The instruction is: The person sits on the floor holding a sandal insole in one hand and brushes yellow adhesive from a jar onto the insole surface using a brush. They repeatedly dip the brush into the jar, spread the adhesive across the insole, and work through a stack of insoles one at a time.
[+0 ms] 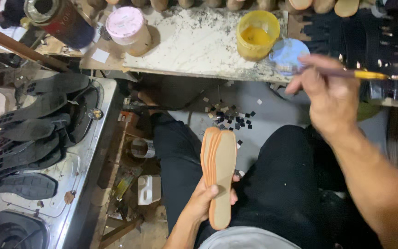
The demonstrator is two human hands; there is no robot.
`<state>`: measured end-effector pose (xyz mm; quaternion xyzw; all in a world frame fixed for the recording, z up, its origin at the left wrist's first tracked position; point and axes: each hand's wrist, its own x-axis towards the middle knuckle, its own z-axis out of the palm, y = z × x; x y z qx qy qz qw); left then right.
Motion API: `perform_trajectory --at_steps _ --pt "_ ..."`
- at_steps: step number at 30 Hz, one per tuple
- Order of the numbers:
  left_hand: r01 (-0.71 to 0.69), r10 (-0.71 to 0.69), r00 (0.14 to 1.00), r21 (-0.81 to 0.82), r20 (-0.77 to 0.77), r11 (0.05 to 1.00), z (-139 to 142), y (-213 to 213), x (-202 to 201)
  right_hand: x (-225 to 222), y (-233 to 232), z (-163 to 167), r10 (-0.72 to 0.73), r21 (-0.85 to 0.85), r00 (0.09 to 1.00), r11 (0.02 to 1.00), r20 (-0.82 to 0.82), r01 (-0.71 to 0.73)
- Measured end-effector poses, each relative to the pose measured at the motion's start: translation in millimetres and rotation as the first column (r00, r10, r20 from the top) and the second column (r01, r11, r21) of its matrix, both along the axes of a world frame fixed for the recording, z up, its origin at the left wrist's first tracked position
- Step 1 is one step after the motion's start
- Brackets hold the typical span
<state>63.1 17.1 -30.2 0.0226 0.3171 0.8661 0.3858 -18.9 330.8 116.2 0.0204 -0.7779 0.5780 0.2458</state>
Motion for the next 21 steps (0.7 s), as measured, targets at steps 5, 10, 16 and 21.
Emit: perform_trajectory --at_steps 5,10,16,21 --pt "-0.046 0.054 0.998 -0.187 0.039 0.981 -3 -16 9 -80 30 11 0.004 0.242 1.0 0.97 0.013 -0.007" --pt "-0.063 0.084 0.994 -0.247 0.075 0.967 -9 -23 20 -144 51 -7 -0.115 0.616 0.991 0.777 -0.065 0.131" --pt "-0.027 0.058 0.992 -0.265 0.11 0.964 -14 -27 19 -195 57 -24 -0.002 0.844 0.956 0.469 -0.292 0.259" --pt "-0.048 0.072 0.993 -0.253 0.09 0.966 -8 -33 15 -200 60 -12 -0.235 0.779 0.934 0.623 0.268 -0.066"
